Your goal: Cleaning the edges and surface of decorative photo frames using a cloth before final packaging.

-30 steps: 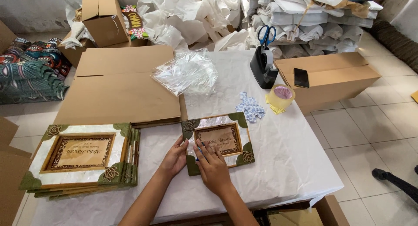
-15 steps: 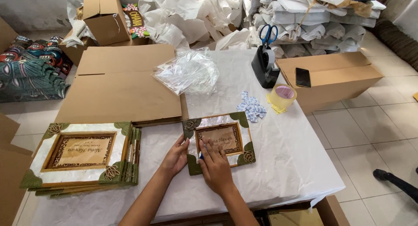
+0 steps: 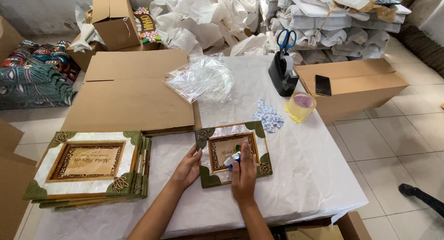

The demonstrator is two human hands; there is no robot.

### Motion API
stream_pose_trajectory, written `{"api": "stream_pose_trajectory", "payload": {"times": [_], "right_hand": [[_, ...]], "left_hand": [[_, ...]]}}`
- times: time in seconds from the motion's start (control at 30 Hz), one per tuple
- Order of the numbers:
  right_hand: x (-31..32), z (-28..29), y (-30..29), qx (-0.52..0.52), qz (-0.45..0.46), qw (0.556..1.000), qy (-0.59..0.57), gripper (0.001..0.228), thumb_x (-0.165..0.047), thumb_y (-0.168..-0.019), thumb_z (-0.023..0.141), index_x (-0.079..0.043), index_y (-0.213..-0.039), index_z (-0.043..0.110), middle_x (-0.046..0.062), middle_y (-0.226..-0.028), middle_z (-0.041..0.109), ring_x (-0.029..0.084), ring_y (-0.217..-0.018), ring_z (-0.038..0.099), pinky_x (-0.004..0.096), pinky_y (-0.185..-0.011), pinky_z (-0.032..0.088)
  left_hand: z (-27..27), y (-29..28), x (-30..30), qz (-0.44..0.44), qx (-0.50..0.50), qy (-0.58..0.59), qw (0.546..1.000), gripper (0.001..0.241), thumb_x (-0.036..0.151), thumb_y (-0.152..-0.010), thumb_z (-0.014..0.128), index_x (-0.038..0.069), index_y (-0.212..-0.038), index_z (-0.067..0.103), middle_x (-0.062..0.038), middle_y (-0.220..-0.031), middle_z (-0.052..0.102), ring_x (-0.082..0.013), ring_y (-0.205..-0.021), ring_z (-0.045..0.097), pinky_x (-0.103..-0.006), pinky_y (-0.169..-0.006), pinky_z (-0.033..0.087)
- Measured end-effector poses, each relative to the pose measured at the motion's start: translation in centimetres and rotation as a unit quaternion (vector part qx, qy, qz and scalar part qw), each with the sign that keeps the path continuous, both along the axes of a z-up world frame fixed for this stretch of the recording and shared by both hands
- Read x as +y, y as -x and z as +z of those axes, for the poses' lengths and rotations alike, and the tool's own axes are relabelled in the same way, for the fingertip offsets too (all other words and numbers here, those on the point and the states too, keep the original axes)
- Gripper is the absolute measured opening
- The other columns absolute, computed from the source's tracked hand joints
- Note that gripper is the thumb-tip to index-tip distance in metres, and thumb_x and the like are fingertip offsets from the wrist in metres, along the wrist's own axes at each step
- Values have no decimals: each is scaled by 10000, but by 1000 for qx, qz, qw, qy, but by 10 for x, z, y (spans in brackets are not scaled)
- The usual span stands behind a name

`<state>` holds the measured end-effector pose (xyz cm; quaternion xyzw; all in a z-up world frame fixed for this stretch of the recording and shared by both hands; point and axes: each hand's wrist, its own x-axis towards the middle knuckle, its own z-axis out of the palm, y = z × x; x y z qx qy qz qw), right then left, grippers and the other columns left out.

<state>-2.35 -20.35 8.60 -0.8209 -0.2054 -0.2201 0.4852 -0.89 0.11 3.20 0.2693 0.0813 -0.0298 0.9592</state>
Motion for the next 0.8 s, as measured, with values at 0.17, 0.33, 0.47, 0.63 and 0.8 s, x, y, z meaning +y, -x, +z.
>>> {"api": "stream_pose_trajectory", "payload": {"times": [0.17, 0.33, 0.47, 0.63, 0.8], "right_hand": [[-2, 1, 1, 27, -24, 999, -29, 575, -325, -1089, 313, -106, -1616, 248, 63, -1693, 259, 245, -1580, 214, 522, -1265, 121], [-6, 2, 0, 18, -22, 998, -52, 575, -287, -1082, 354, -102, -1616, 248, 92, -1694, 252, 272, -1580, 221, 481, -1264, 179], [-12, 29, -4, -48, -136, 977, -154, 615, -237, -1083, 413, -137, -1635, 163, 167, -1691, 228, 349, -1449, 418, 441, -1111, 467], [-14, 35, 4, -147, -146, 969, -132, 450, -59, -1081, 430, 42, -1519, 419, 228, -1553, 472, 364, -1464, 474, 420, -1205, 428], [-11, 30, 9, 5, 40, 987, -153, 403, 138, -948, 570, -36, -1303, 647, 127, -1366, 663, 155, -979, 773, 166, -697, 746]], "left_hand": [[-4, -1, 1, -4, -9, -14, 1000, 479, 65, -950, 591, 111, -1423, 533, -103, -1324, 642, -230, -1157, 627, -390, -937, 538], [-1, 2, -1, 10, 1, -9, 1000, 499, 44, -941, 582, 104, -1433, 526, -97, -1363, 623, -222, -1203, 598, -388, -997, 499], [4, 2, 3, -4, -8, -9, 1000, 494, 59, -933, 607, 110, -1420, 540, -111, -1323, 647, -251, -1156, 631, -406, -957, 524], [4, 4, 0, -1, -10, -7, 1000, 525, 56, -927, 616, 96, -1441, 517, -124, -1334, 639, -254, -1181, 623, -396, -1006, 504], [10, 4, -2, -1, -2, -18, 1000, 509, 60, -939, 599, 107, -1438, 513, -96, -1348, 631, -237, -1182, 616, -398, -957, 527]]}}
